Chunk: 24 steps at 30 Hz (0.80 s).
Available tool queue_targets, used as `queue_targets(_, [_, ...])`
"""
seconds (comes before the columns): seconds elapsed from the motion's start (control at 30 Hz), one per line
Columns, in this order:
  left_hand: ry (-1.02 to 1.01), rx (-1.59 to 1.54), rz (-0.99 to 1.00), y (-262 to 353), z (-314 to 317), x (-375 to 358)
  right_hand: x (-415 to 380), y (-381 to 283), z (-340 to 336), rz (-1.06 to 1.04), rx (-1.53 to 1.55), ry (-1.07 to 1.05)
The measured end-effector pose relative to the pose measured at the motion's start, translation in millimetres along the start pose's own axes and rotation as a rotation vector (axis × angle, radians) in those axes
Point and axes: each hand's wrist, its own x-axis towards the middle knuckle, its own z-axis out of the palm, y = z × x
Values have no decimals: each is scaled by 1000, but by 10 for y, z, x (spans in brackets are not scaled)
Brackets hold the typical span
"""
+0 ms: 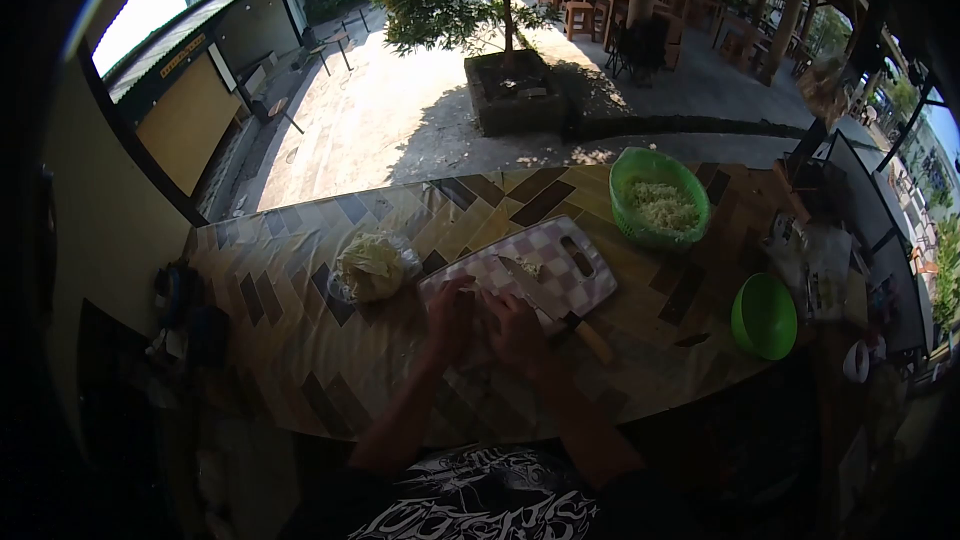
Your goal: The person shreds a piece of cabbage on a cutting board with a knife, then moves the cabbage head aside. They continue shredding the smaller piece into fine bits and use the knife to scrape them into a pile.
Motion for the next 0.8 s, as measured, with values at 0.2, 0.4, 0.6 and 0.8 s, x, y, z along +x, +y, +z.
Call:
queue_targets(0.2, [182, 187, 119, -95, 93, -64, -118, 5, -205, -92, -122, -108])
queue_targets(0.4, [197, 286, 158, 60, 96, -119, -159, 171, -742, -19, -229, -40])
queue_targets(0.6, [205, 424, 237, 147, 74, -160, -408, 442, -901, 98, -275, 19])
queue_targets(0.8, [191, 287, 142, 208, 126, -214, -564, 435, -983, 196, -257, -26])
